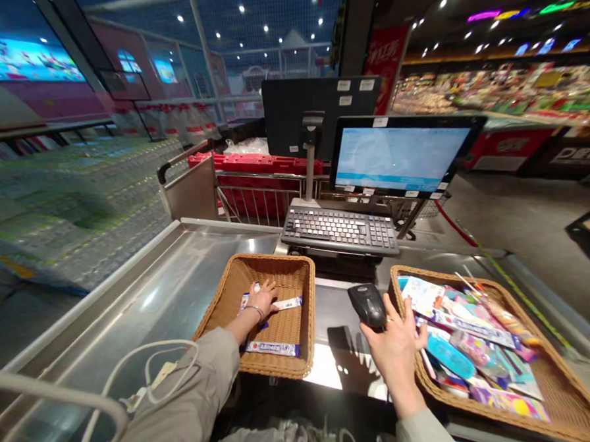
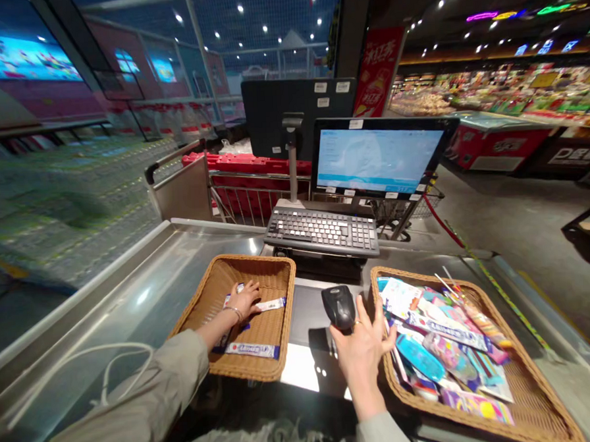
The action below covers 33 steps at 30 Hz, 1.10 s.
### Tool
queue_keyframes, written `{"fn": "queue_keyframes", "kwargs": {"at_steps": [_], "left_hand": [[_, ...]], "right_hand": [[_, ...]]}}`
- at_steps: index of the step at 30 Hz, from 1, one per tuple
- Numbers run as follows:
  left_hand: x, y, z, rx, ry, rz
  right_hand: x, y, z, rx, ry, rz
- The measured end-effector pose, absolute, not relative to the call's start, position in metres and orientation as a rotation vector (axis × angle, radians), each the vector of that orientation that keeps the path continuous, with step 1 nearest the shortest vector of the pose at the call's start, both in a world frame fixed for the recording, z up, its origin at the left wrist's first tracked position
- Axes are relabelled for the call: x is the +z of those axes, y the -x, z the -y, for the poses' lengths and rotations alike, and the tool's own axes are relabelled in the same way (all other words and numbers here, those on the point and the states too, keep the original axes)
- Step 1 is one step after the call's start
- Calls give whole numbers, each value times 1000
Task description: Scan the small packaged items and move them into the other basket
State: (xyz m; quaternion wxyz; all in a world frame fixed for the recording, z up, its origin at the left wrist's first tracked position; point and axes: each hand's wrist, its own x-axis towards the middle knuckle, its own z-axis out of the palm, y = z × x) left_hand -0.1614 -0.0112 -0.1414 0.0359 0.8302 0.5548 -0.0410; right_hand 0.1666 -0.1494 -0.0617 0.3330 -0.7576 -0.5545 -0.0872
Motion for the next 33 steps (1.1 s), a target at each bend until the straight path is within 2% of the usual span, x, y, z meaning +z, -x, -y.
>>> {"fn": "queue_keyframes", "kwargs": {"at_steps": [14,20,33], "left_hand": [[-145,150,23,-142,-2791,-1570],[-133,150,19,-9,-2741,-1713],[-98,164,18,398,-2886,-1678]], "right_hand": [[-62,-169,147,-230,2015,1418],[-61,-165,142,-191,2003,1426],[-58,-156,132,-234,1930,1486]]}}
